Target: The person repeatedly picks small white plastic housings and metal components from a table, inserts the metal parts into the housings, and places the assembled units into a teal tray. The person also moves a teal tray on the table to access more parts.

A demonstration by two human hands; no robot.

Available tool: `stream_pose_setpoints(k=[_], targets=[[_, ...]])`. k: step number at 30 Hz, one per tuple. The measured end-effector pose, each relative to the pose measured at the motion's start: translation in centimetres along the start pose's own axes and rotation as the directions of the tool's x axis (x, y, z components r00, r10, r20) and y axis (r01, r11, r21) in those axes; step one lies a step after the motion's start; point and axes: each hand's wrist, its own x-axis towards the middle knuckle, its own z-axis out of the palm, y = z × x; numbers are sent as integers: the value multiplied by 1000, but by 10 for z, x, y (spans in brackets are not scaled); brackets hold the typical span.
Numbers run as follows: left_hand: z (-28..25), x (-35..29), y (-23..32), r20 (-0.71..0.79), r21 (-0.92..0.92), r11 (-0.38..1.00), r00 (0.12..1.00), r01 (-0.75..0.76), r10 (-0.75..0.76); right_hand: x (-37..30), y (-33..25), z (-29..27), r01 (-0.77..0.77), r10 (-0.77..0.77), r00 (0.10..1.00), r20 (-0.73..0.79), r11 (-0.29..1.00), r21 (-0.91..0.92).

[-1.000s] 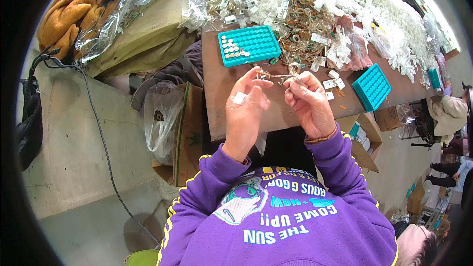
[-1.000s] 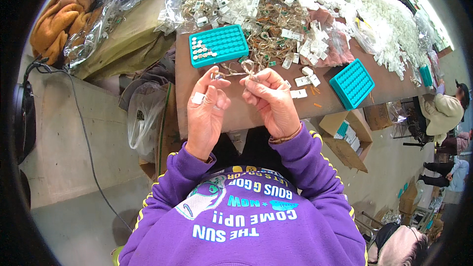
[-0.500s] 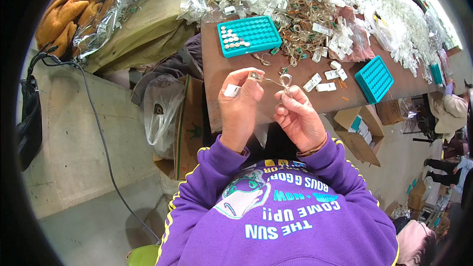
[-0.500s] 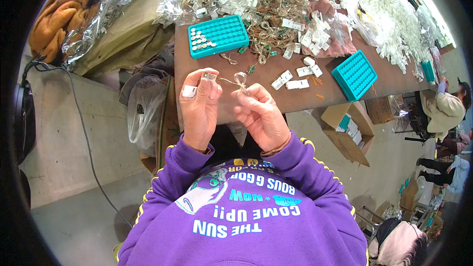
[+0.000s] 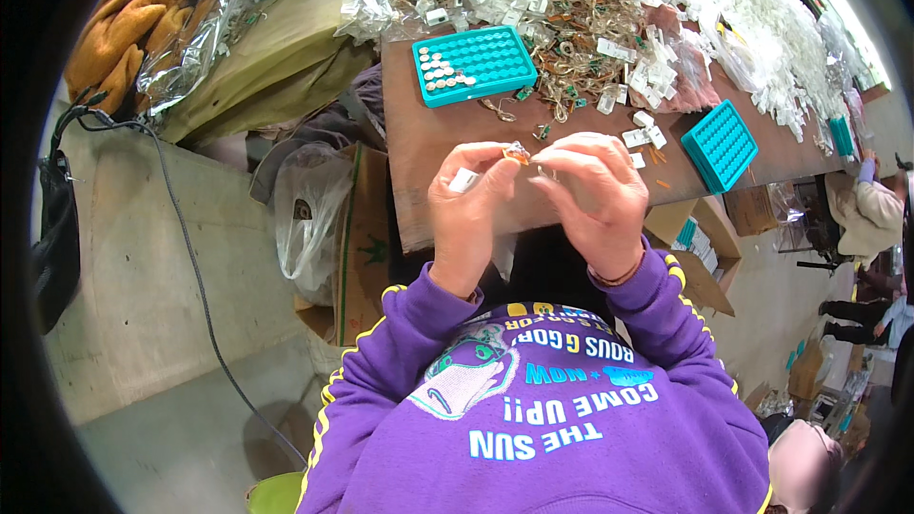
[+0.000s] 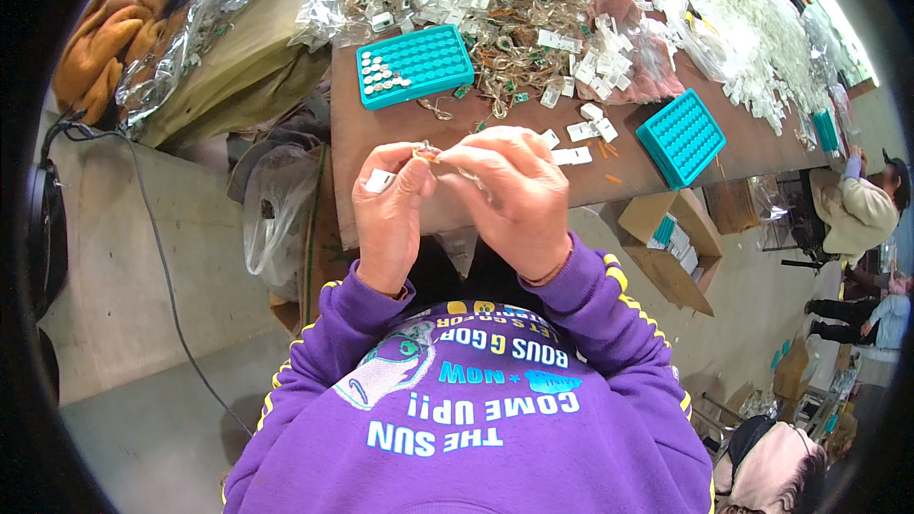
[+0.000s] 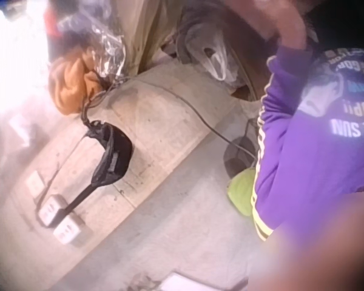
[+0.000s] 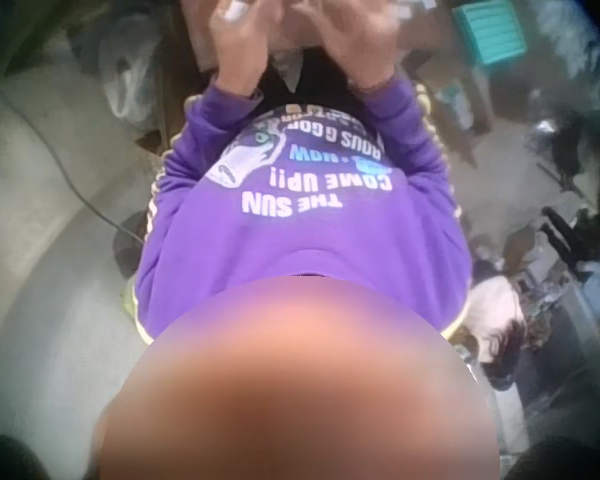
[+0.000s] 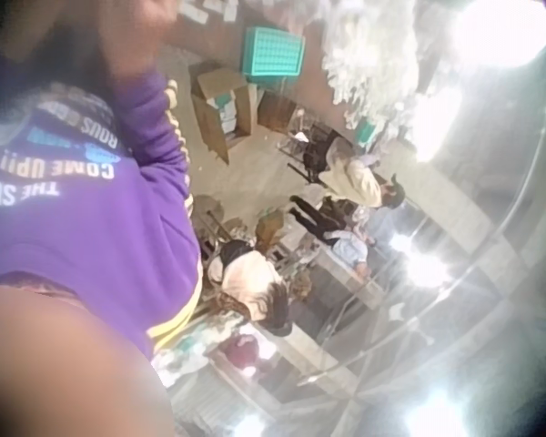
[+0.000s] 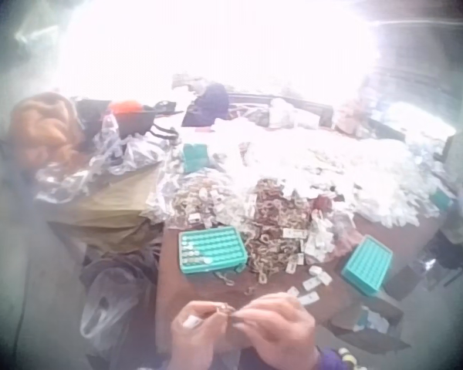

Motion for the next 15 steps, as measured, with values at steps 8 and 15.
stream_pose_setpoints(k=[8, 15], targets=[[2, -7, 2, -38, -23, 993, 992, 117, -118, -2, 3, 12, 6, -4, 999, 50, 1000, -23], [3, -10, 0, -23, 21, 987, 987, 157, -156, -5, 5, 12, -101, 100, 994, 47, 995, 25]])
